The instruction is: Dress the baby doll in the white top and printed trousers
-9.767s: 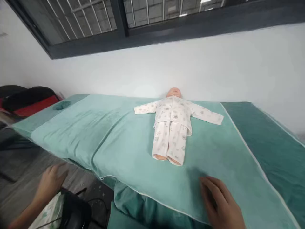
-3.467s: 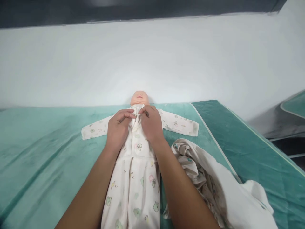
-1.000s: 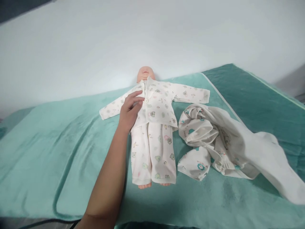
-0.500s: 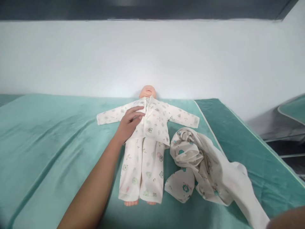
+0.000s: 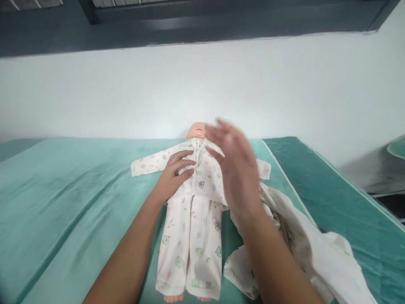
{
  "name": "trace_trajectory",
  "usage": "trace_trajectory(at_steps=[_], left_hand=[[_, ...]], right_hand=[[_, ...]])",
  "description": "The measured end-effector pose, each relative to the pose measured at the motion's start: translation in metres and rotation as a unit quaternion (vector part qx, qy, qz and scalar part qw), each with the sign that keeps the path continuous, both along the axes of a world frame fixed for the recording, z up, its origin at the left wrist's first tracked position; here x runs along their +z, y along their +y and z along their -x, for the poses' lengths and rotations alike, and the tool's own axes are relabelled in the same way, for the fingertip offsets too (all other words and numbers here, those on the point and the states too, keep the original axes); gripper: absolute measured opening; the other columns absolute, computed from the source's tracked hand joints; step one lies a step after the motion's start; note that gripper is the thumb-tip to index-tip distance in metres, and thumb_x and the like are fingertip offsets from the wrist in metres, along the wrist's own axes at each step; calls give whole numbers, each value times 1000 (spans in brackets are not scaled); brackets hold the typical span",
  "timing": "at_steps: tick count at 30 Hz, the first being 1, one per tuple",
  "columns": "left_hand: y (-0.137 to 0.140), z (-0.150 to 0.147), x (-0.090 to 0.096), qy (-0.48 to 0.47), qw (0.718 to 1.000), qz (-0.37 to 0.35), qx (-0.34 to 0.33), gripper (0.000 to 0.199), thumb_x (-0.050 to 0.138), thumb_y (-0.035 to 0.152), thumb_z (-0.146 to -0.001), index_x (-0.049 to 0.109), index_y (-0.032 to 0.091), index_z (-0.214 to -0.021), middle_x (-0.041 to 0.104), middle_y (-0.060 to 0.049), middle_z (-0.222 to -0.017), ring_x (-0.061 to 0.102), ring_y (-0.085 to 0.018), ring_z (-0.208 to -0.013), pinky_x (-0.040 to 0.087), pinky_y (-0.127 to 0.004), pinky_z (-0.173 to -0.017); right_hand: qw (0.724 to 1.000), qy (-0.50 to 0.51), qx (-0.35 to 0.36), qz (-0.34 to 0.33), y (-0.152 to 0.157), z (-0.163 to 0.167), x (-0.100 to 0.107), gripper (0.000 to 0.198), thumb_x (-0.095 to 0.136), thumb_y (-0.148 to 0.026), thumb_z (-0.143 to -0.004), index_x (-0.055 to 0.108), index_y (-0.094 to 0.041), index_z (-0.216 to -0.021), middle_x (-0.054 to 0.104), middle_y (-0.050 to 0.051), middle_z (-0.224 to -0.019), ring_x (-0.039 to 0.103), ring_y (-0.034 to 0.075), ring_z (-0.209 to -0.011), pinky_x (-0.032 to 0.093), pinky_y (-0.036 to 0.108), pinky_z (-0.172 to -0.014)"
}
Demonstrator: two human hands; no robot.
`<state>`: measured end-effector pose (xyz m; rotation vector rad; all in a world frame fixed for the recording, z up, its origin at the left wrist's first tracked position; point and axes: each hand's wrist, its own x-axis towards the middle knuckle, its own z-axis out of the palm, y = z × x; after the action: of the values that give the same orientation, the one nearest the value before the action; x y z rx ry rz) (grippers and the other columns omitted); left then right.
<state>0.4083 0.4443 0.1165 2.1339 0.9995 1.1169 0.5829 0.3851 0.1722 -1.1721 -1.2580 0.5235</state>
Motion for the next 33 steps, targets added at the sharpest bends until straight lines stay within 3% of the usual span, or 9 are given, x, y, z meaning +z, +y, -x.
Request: trace_trajectory(at_steps=[3,7,13,21,28,33], left_hand=[[-1,0,2,5,1000,0,7,15,62,26,-87,71,29,-99,56,-2,-139,42,-23,-136,30,-47,-117],[-3,0,4,7,1000,7,4,12,62,30,-88,71,30,-97,56,-1,-140,42,-23,-136,31,-46,-117],[-2,-3,2,-16,1000,9,7,12,64,29,-88,73,30,-96,58,-1,-137,43,-22,-135,33,-44,-116],[-6,-15,10,-23,998,22,57,10,67,17,-79,71,26,-80,63,0,-131,49,-24,-129,33,-49,-115],[-10,-17,13,-61,994,84,43,5,65,26,-83,69,26,-80,59,-1,-135,45,-25,-133,50,-42,-96],[-10,-18,15,-74,990,102,62,6,66,19,-79,66,24,-76,61,0,-133,47,-24,-131,46,-44,-102]], right_hand=[[996,73,-2,52,11,6,-33,30,54,-47,-90,62,-25,-108,68,6,-105,64,21,-97,51,38,-83],[995,3,-6,103,18,5,-57,24,63,-44,-84,62,-23,-97,63,2,-90,57,17,-80,47,34,-75],[981,-179,38,65,17,3,-54,15,66,-34,-80,59,-24,-89,56,3,-94,51,21,-89,43,38,-83],[973,-221,52,46,19,5,-60,22,65,-23,-75,51,-24,-92,52,4,-99,50,23,-96,43,40,-87],[974,-225,2,39,18,14,-61,20,60,-17,-73,49,-24,-88,54,5,-96,50,25,-94,42,41,-85],[968,-250,-23,26,19,18,-62,13,59,-20,-77,47,-24,-79,53,5,-90,49,25,-90,41,41,-83]])
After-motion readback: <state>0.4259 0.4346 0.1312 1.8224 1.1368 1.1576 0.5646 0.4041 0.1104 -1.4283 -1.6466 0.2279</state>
